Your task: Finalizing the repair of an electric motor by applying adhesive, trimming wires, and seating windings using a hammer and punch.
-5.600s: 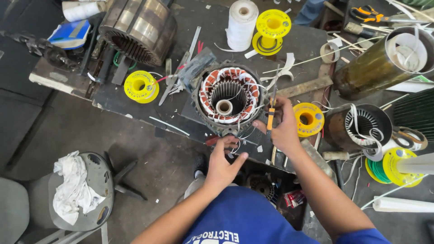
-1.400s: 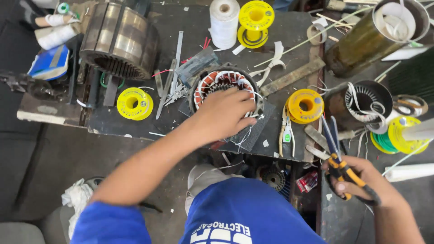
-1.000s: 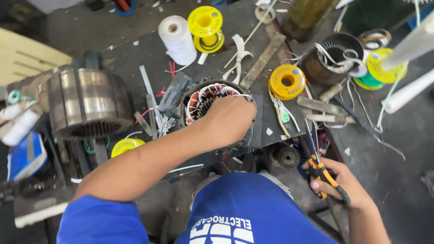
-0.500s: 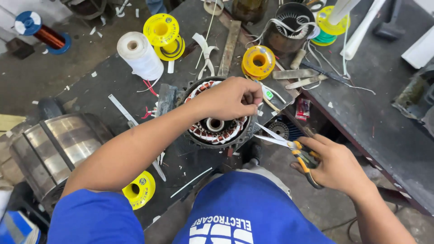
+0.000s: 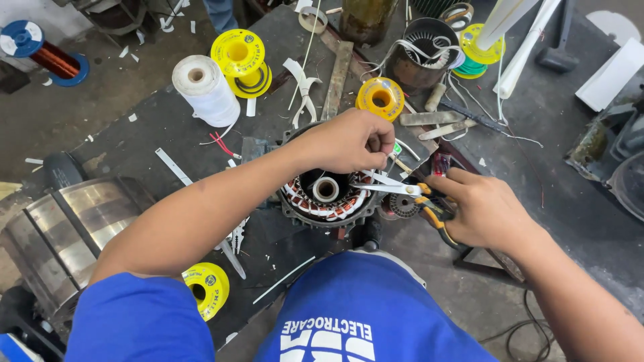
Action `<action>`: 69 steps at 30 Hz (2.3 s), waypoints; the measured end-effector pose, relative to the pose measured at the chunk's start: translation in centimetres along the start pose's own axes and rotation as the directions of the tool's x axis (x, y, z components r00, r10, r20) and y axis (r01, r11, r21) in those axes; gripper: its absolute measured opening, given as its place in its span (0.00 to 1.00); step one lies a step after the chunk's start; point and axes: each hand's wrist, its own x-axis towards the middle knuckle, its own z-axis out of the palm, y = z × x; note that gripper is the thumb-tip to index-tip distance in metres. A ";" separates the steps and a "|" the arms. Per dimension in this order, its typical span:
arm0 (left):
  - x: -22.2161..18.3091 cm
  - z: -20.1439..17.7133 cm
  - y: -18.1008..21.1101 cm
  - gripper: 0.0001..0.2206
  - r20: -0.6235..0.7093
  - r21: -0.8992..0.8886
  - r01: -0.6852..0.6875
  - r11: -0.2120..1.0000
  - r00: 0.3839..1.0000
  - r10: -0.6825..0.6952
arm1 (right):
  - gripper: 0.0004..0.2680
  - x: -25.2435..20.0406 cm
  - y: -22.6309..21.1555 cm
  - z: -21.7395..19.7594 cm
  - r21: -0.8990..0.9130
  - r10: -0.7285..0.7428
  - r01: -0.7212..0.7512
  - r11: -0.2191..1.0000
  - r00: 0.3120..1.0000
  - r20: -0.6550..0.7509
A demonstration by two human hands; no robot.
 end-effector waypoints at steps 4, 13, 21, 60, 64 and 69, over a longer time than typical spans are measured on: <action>0.9 0.0 -1.4 0.03 -0.007 0.003 -0.057 0.998 0.998 0.057 | 0.18 2.0 -0.6 -0.6 -0.008 -0.018 0.017 1.000 0.999 -0.029; 1.9 0.0 -1.3 0.04 -0.036 0.057 0.022 0.998 0.999 -0.020 | 0.21 4.7 -0.7 -3.6 -0.203 -0.042 0.103 0.974 0.958 0.284; 1.9 -0.4 -0.6 0.04 -0.019 0.052 0.068 0.996 0.998 -0.068 | 0.24 5.7 1.1 -3.5 -0.173 -0.142 0.195 0.965 0.950 0.280; -0.3 10.0 -7.3 0.05 -0.449 0.644 0.680 0.351 0.707 -0.547 | 0.18 19.0 13.0 17.2 0.334 -0.490 0.393 0.857 0.823 0.289; -0.8 8.7 -4.2 0.05 -0.437 0.644 0.681 0.348 0.701 -0.564 | 0.13 20.2 14.7 15.9 0.473 -0.494 0.452 0.756 0.868 -0.040; -6.0 5.2 14.3 0.13 -0.716 0.471 0.825 0.312 0.564 -0.410 | 0.11 18.7 11.5 4.6 0.852 -0.490 0.463 0.245 0.817 -0.303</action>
